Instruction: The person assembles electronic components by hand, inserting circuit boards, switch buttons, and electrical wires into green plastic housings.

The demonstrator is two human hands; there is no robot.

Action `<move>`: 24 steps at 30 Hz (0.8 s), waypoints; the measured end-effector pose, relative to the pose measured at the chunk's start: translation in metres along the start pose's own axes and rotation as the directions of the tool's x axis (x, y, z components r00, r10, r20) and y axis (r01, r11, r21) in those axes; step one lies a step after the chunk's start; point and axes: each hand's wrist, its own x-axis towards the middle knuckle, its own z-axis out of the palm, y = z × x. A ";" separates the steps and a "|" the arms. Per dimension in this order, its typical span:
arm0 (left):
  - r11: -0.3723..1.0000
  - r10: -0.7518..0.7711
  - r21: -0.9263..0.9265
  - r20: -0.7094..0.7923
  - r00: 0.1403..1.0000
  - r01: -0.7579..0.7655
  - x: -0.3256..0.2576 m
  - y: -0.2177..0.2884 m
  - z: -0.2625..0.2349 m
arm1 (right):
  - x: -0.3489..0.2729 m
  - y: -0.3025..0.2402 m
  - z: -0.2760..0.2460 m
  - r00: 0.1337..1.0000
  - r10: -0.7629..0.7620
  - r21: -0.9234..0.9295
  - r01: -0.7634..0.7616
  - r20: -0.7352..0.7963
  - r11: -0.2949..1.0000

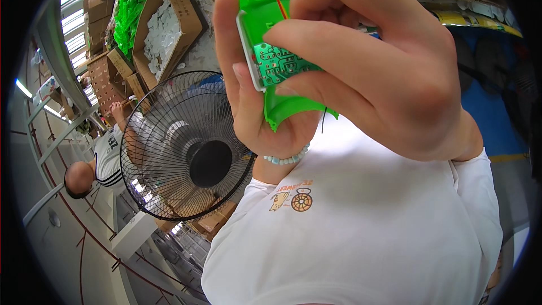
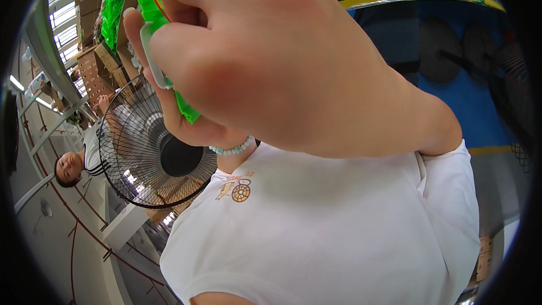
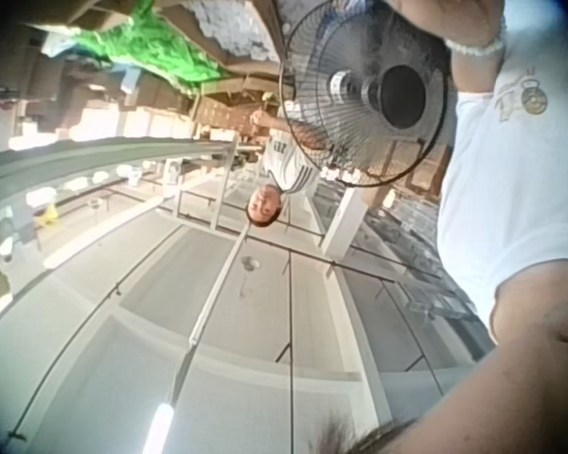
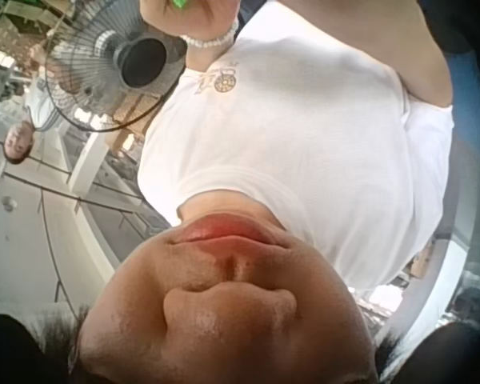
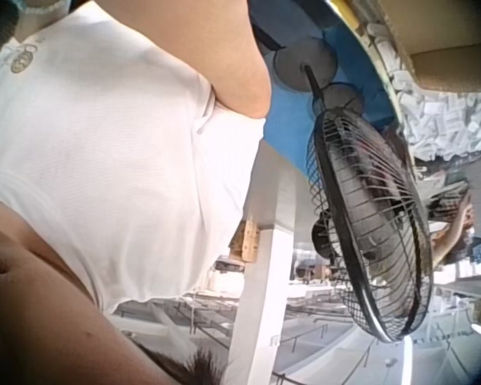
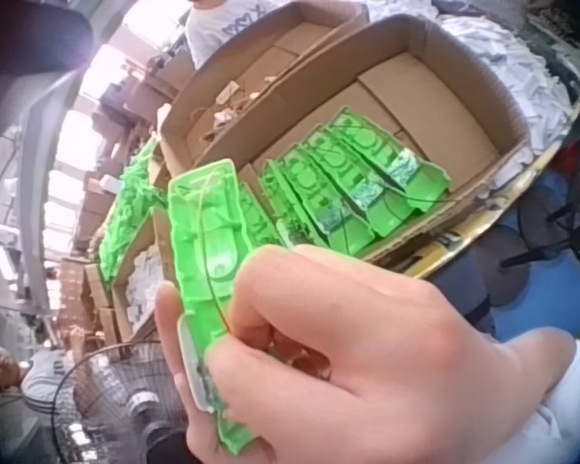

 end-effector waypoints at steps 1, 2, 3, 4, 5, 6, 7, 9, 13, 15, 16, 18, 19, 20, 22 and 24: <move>0.999 0.025 -0.030 0.020 0.999 -0.024 0.000 -0.002 -0.002 | 0.001 -0.001 0.001 1.000 -0.004 0.003 0.004 0.001 1.000; 0.997 0.050 -0.060 0.040 0.998 -0.047 0.001 -0.004 -0.004 | 0.000 -0.001 0.000 1.000 -0.009 0.006 0.009 0.003 1.000; 0.993 0.074 -0.092 0.058 0.996 -0.068 0.002 -0.005 -0.005 | 0.001 -0.001 0.001 1.000 -0.011 0.009 0.011 0.004 1.000; 0.993 0.075 -0.090 0.057 0.996 -0.070 0.002 -0.004 -0.006 | 0.001 -0.001 0.001 1.000 -0.014 0.011 0.014 0.006 1.000; 0.997 0.059 -0.063 0.069 0.996 -0.055 0.003 -0.003 -0.007 | 0.002 -0.002 0.002 1.000 -0.017 0.013 0.017 0.007 1.000; 0.999 0.044 -0.035 0.080 0.996 -0.041 0.004 -0.002 -0.008 | 0.004 -0.004 0.003 1.000 -0.020 0.016 0.020 0.009 1.000; 0.999 0.045 -0.034 0.079 0.996 -0.043 0.003 -0.001 -0.007 | 0.004 -0.004 0.003 1.000 -0.023 0.018 0.023 0.011 1.000; 1.000 -0.014 0.023 0.037 0.999 0.014 0.001 0.002 -0.007 | 0.005 -0.005 0.003 1.000 -0.029 0.021 0.028 0.013 0.999; 0.994 -0.049 -0.098 0.090 0.995 0.058 -0.003 0.002 -0.018 | 0.002 -0.002 0.000 0.999 -0.042 0.026 0.042 0.017 0.999; 0.994 -0.061 -0.090 0.091 0.994 0.069 -0.002 -0.003 -0.019 | -0.004 -0.001 -0.005 0.999 -0.050 0.029 0.049 0.020 0.998; 0.994 -0.059 -0.089 0.090 0.994 0.067 -0.002 -0.003 -0.018 | 0.000 -0.003 -0.002 0.998 -0.053 0.031 0.052 0.021 0.998; 0.994 -0.077 -0.076 0.088 0.993 0.083 -0.002 -0.003 -0.014 | -0.008 -0.002 -0.008 0.998 -0.057 0.032 0.056 0.024 0.998; 0.994 -0.076 -0.077 0.087 0.993 0.083 0.000 -0.004 -0.009 | -0.012 0.000 -0.011 0.998 -0.059 0.032 0.058 0.026 0.998; 0.990 -0.056 -0.126 0.074 0.996 0.065 0.002 -0.006 -0.002 | -0.012 0.000 -0.011 0.998 -0.061 0.032 0.060 0.028 0.998; 0.984 -0.032 -0.171 0.058 0.998 0.041 0.001 -0.007 0.000 | -0.012 0.001 -0.012 0.997 -0.068 0.037 0.067 0.031 0.997; 0.988 -0.112 -0.106 -0.013 0.994 0.110 -0.004 -0.006 -0.005 | -0.012 0.002 -0.013 0.997 -0.074 0.038 0.073 0.035 0.997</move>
